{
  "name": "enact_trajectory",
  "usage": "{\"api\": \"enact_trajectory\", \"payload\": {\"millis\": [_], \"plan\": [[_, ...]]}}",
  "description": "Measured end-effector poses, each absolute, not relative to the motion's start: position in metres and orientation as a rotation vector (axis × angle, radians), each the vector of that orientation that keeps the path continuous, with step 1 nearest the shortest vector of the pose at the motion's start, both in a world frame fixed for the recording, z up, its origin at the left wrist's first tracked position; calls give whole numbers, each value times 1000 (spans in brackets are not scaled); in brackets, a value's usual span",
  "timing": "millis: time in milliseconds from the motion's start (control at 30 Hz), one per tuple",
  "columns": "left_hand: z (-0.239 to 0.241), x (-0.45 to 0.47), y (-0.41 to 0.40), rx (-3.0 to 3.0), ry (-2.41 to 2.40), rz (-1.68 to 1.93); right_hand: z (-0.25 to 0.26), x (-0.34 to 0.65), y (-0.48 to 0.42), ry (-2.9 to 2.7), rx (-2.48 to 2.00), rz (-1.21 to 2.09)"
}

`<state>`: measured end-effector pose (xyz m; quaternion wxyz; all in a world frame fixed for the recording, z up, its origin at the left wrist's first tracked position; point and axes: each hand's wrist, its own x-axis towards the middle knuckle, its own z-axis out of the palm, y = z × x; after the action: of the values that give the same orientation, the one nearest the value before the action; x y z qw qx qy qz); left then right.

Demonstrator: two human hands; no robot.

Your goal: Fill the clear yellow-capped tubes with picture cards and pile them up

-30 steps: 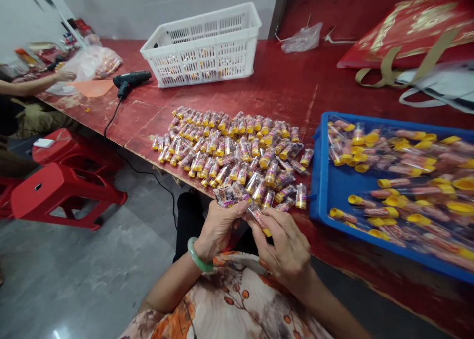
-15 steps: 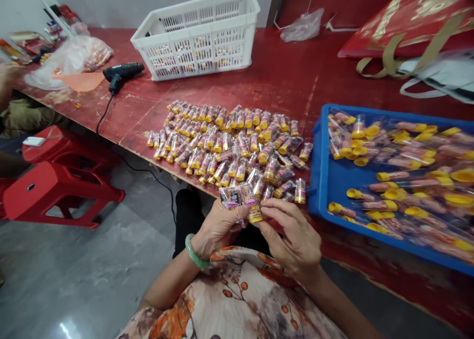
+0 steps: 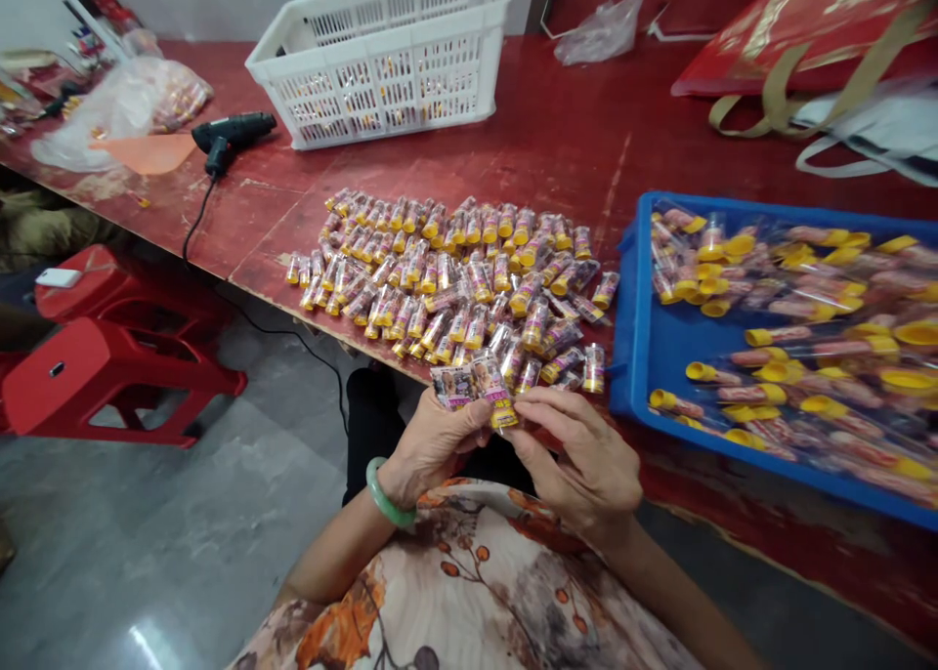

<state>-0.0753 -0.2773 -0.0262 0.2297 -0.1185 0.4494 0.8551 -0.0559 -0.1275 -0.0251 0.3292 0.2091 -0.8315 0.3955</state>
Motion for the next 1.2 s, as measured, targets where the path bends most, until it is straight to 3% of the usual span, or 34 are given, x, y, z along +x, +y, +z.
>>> {"api": "enact_trajectory", "payload": {"millis": [800,1067,1200], "plan": [[-18,-77,-280,-381,1275,2341,-31,-59,-137,-2108,679,786],[11,-159,-344,-294,1988,2277,-26,-53,-105,-2190,739,662],[28,-253,-363,-139,2532,1800,-38,-44,-79,-2225,753,527]]}}
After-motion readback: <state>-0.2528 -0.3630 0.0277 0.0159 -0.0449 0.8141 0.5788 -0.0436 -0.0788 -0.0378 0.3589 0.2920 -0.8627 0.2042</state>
